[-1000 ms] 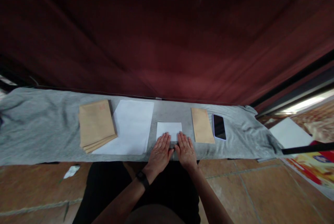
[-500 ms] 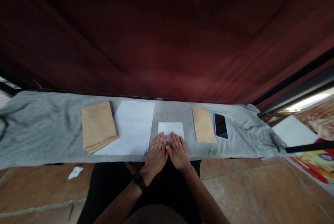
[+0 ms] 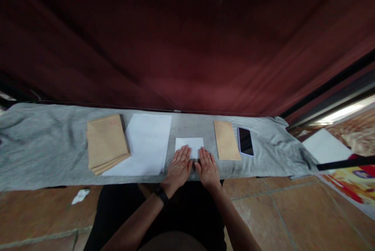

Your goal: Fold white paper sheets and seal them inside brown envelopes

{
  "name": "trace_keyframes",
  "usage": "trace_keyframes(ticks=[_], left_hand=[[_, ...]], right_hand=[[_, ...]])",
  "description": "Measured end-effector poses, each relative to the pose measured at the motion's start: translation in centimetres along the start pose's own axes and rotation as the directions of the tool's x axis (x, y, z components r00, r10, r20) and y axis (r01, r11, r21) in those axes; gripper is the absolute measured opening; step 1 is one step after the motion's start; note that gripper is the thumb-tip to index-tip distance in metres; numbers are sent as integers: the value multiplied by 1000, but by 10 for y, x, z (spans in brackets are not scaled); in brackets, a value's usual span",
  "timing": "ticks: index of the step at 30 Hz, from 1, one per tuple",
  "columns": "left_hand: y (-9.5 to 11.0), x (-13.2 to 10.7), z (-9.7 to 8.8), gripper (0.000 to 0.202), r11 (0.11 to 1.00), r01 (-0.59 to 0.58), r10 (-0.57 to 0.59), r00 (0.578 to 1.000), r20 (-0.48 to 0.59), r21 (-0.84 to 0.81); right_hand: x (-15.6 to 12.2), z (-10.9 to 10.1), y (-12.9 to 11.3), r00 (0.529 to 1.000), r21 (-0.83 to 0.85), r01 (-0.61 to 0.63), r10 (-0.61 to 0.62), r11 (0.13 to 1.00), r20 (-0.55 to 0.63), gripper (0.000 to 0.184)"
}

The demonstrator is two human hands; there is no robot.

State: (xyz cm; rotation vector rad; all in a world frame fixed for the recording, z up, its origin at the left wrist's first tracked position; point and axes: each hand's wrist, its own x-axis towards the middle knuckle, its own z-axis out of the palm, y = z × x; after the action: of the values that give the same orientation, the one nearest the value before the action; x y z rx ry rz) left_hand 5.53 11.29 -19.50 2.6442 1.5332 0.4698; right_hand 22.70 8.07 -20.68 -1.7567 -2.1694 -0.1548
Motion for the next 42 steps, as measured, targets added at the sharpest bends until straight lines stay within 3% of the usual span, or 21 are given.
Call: trace_keyframes(ticks=[6,12,19,24,30,35,38,42], left_hand=[[4,36,6,52,995,-96,98,992,83,-31],[-2,51,11,55,1000,2,-2,998,58,13],[-20,45,13,60,992,120,-120,993,-1,36],[-23,26,10,65,985,165,-163,986,-45,42],[-19,11,7,68,985,172,-170,984,-60,34],[-20,11,4,72,986,167,-165,985,-51,30],[-21,9,2,76,987,158,-157,986,-56,16],[-15,7,-3,80,990,138,-139,989,-52,-26]], right_hand=[[0,2,0,1000,12,-6,7,1000,-20,53],[0,2,1,1000,10,-7,7,1000,-28,53],[0,3,0,999,42,-34,35,999,-34,53],[9,2,2,980,156,-182,192,971,-51,47],[37,-5,1,899,337,-414,437,846,8,43],[56,-9,8,802,562,-563,566,606,193,32],[59,-12,13,810,627,-549,539,553,234,25],[59,-23,8,830,714,-503,502,486,243,30]])
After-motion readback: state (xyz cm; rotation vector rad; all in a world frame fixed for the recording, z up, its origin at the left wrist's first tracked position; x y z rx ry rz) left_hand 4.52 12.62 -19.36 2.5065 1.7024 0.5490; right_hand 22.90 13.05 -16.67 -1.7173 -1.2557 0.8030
